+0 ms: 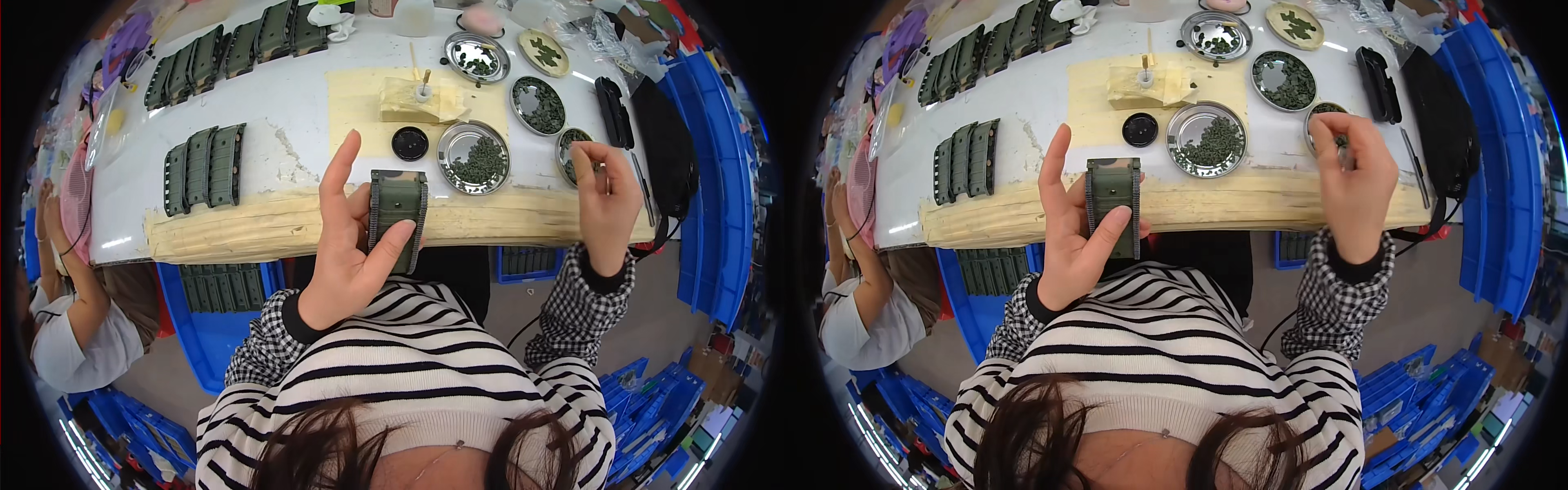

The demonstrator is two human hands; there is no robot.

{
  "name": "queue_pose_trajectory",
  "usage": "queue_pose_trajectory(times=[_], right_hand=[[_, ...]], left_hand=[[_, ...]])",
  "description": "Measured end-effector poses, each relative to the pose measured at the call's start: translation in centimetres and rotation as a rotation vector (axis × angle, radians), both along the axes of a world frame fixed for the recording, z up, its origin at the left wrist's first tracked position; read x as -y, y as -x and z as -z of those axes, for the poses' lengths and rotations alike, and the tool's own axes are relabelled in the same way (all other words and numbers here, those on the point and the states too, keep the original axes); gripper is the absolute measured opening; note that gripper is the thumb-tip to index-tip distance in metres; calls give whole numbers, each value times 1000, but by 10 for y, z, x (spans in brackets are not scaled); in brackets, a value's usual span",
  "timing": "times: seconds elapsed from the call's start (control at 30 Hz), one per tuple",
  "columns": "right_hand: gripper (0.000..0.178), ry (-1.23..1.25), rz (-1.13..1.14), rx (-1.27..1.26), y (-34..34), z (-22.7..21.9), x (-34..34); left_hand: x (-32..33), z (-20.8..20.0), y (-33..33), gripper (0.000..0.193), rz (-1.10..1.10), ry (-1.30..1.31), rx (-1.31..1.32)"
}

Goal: Assembling small plastic parts of a toy tank model using tweezers and glue at a factory workstation.

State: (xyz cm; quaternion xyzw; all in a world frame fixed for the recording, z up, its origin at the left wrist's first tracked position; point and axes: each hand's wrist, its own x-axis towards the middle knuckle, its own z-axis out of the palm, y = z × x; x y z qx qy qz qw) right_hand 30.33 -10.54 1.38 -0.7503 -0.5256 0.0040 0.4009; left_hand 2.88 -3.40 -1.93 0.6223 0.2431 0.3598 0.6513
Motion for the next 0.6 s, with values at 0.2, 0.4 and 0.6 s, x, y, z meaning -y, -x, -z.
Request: queue_pose_trajectory(times=[0.2, 0.4, 0.6], right_hand=[[17, 343, -37, 151, -52, 5, 7], [12, 469, -67, 156, -55, 2, -9], [9, 274, -146, 360, -51, 8, -9]], left_hand=[[1, -2, -2, 85, 27, 136, 47], [2, -9, 0, 84, 22, 204, 58], [2, -3, 0, 80, 23, 125, 87]])
